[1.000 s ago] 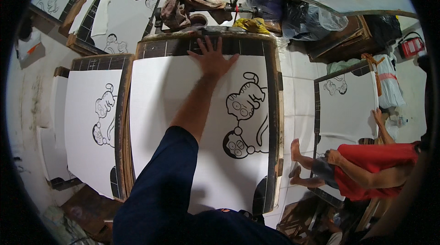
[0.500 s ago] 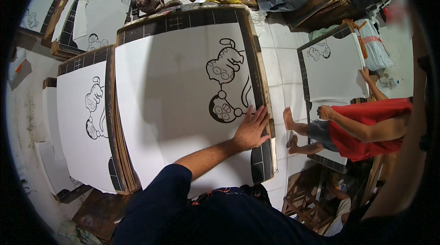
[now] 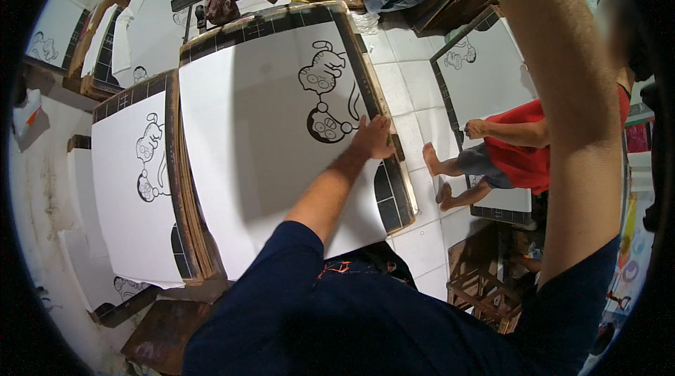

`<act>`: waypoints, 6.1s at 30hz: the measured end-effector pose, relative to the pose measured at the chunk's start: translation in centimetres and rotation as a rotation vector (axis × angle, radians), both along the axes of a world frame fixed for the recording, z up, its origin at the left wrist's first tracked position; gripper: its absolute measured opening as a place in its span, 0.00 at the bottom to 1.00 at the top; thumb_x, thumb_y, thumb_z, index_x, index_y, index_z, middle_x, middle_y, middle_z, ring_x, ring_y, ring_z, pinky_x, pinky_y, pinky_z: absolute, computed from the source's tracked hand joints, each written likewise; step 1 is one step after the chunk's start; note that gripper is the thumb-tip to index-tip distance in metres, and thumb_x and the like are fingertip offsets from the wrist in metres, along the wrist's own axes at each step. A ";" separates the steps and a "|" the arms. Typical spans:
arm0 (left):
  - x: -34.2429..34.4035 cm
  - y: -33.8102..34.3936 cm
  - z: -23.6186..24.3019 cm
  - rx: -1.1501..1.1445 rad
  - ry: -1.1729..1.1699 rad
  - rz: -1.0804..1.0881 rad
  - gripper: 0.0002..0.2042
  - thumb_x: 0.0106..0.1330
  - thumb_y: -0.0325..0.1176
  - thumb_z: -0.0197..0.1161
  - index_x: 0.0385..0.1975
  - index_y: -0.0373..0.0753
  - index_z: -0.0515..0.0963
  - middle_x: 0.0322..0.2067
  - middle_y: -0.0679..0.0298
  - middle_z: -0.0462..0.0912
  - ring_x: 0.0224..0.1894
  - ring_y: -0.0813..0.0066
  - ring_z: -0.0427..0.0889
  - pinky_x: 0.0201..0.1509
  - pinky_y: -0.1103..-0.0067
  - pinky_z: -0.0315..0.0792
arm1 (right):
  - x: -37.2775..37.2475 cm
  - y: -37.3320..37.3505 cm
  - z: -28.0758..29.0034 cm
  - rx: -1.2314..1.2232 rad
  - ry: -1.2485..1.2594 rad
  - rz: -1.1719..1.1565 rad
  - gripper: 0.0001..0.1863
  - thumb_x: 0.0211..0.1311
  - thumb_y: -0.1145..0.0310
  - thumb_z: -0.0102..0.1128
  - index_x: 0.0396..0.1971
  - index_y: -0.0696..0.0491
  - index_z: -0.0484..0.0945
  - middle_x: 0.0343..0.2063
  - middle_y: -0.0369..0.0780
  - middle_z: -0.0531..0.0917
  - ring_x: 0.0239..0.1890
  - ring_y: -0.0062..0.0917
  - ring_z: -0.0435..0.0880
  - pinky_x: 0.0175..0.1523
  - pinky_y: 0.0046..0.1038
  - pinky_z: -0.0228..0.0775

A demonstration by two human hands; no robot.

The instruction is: The person performs screen printing on white fabric using a squeegee and a screen frame. They repeatedly place the screen on the fabric, pull the squeegee across to apply ink, lift the screen, and move the printed fabric aside to continue with the next piece.

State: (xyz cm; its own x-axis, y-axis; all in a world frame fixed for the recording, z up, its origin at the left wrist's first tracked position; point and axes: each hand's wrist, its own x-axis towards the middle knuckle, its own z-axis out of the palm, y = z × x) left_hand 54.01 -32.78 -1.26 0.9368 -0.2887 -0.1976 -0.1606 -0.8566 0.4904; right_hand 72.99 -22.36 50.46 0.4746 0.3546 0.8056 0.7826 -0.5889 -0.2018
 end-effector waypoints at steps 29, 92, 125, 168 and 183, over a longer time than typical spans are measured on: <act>-23.5 8.2 5.6 -0.906 0.453 1.347 0.35 0.74 0.63 0.56 0.60 0.31 0.72 0.58 0.48 0.80 0.61 0.56 0.79 0.59 0.62 0.76 | -19.7 -15.9 -39.9 -0.293 0.388 0.167 0.25 0.45 0.79 0.71 0.46 0.45 0.83 0.42 0.32 0.83 0.50 0.31 0.78 0.65 0.42 0.60; -23.7 8.4 0.0 0.109 -0.336 0.878 0.55 0.53 0.45 0.81 0.75 0.25 0.54 0.73 0.37 0.62 0.77 0.42 0.60 0.81 0.47 0.48 | -4.6 -4.2 -45.9 -0.352 0.407 -0.172 0.08 0.58 0.71 0.64 0.38 0.45 0.82 0.39 0.35 0.82 0.47 0.33 0.80 0.51 0.43 0.64; -24.0 8.7 -0.1 0.053 -0.341 0.861 0.55 0.57 0.55 0.78 0.77 0.28 0.53 0.74 0.44 0.63 0.79 0.48 0.56 0.82 0.48 0.45 | -19.0 -14.6 -41.9 -0.679 0.517 0.220 0.22 0.49 0.74 0.72 0.48 0.44 0.81 0.42 0.35 0.81 0.51 0.32 0.79 0.53 0.42 0.63; -23.6 8.5 0.8 0.035 -0.335 0.892 0.55 0.48 0.41 0.82 0.73 0.24 0.56 0.72 0.41 0.66 0.77 0.42 0.62 0.78 0.43 0.52 | 1.2 0.9 -45.1 -0.554 0.195 0.181 0.23 0.50 0.69 0.75 0.49 0.41 0.79 0.42 0.34 0.80 0.50 0.34 0.79 0.55 0.42 0.65; -23.7 8.3 0.2 0.113 -0.338 0.890 0.55 0.55 0.49 0.79 0.77 0.29 0.54 0.74 0.47 0.64 0.79 0.52 0.58 0.81 0.49 0.49 | -16.5 -12.7 -43.2 -0.656 0.423 0.169 0.27 0.41 0.73 0.76 0.46 0.43 0.80 0.42 0.36 0.78 0.51 0.35 0.77 0.58 0.44 0.65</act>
